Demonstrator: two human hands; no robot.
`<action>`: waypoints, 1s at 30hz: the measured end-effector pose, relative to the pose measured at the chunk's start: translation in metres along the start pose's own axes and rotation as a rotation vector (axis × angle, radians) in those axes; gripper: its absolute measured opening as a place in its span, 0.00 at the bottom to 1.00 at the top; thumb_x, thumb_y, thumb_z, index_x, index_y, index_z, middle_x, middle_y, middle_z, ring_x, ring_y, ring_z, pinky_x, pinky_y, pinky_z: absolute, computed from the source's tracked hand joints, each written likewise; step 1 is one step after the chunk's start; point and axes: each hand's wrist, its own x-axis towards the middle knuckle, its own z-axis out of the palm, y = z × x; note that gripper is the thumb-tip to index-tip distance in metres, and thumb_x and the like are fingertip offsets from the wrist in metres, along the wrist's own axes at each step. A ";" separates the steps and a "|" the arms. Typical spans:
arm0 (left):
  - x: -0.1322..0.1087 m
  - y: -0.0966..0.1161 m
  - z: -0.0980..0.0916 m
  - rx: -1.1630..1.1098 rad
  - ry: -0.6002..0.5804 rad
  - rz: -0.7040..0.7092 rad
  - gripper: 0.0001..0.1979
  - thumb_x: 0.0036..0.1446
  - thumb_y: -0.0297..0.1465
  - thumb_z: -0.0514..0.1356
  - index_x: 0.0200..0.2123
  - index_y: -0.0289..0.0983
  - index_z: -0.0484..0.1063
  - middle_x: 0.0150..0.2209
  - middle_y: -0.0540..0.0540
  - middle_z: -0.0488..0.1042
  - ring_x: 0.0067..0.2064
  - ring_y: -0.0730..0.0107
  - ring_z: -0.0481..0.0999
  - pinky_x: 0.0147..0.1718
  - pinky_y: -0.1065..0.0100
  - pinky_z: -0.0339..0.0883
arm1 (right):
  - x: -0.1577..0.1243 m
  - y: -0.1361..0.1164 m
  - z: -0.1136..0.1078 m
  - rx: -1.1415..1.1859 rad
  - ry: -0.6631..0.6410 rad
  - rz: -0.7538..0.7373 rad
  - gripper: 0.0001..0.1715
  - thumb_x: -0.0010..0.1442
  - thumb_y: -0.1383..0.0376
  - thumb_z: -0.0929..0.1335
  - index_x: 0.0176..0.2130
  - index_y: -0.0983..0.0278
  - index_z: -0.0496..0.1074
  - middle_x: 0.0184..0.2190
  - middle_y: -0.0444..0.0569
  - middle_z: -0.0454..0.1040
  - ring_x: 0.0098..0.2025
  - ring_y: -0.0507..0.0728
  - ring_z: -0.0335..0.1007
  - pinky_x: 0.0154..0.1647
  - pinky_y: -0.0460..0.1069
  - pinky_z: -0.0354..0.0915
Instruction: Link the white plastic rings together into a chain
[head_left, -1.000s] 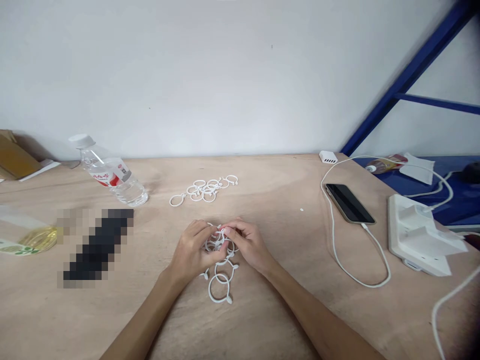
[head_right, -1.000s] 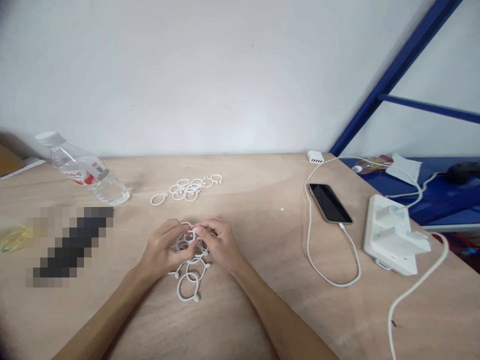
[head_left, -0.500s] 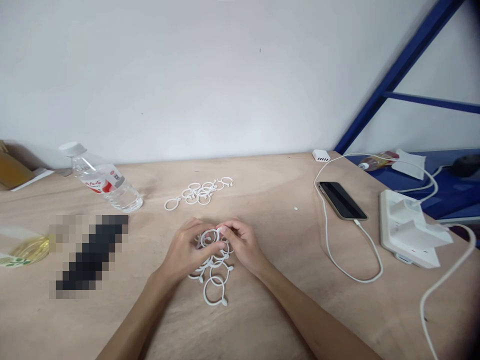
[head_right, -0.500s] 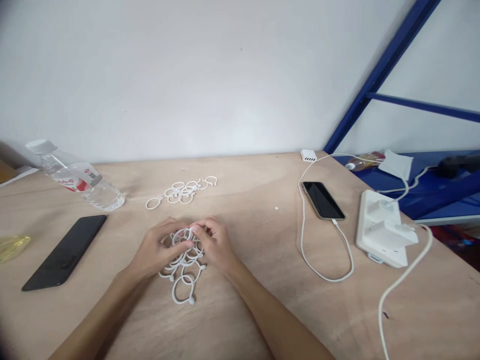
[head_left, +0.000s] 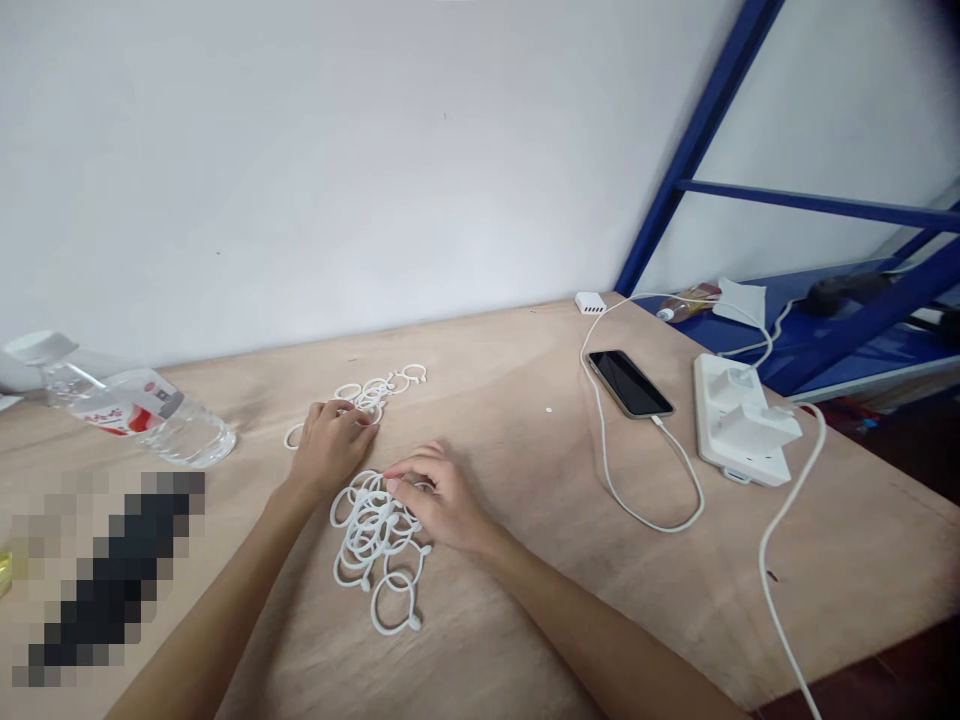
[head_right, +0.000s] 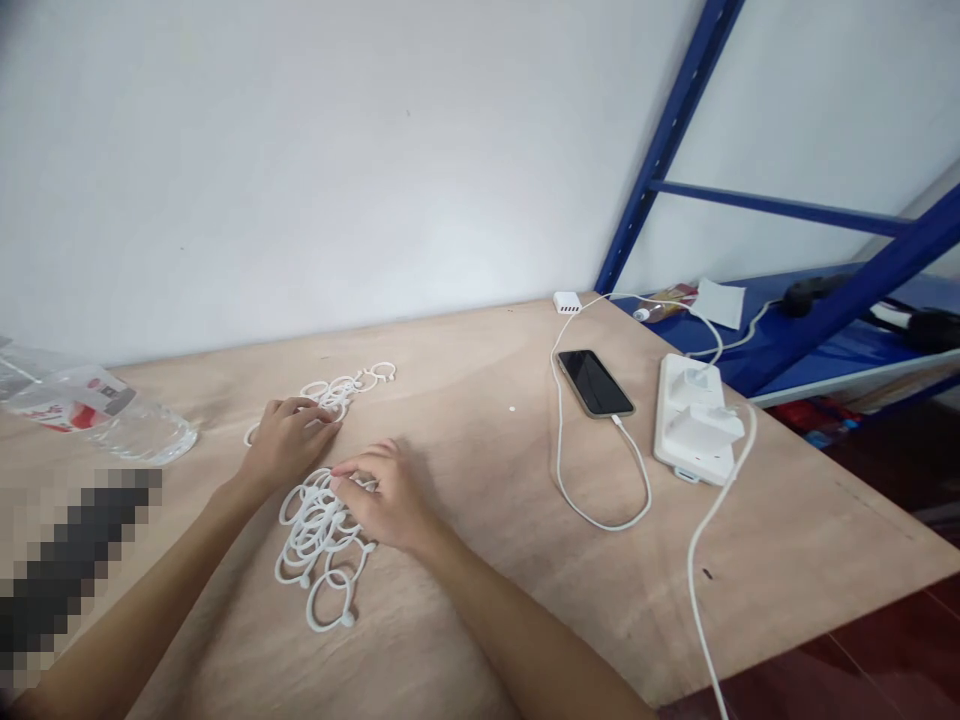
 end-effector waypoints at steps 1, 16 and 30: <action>0.001 -0.001 0.000 0.006 0.004 0.017 0.12 0.56 0.38 0.54 0.31 0.40 0.76 0.41 0.39 0.74 0.46 0.53 0.69 0.46 0.53 0.61 | 0.000 0.000 0.000 0.003 0.001 0.001 0.06 0.53 0.70 0.71 0.32 0.60 0.78 0.30 0.45 0.77 0.40 0.56 0.68 0.44 0.51 0.61; 0.007 -0.019 -0.035 0.019 -0.021 0.158 0.11 0.58 0.36 0.50 0.31 0.39 0.69 0.41 0.39 0.72 0.43 0.55 0.72 0.44 0.56 0.66 | 0.000 0.000 0.000 0.019 0.019 0.011 0.06 0.51 0.71 0.72 0.31 0.60 0.78 0.30 0.44 0.78 0.40 0.55 0.69 0.45 0.50 0.61; -0.018 0.016 -0.052 -0.256 0.105 0.110 0.14 0.60 0.39 0.52 0.38 0.39 0.74 0.49 0.40 0.68 0.43 0.58 0.73 0.44 0.55 0.69 | 0.000 0.004 0.001 0.131 0.095 0.127 0.10 0.54 0.65 0.70 0.39 0.60 0.77 0.33 0.46 0.77 0.39 0.55 0.69 0.41 0.49 0.63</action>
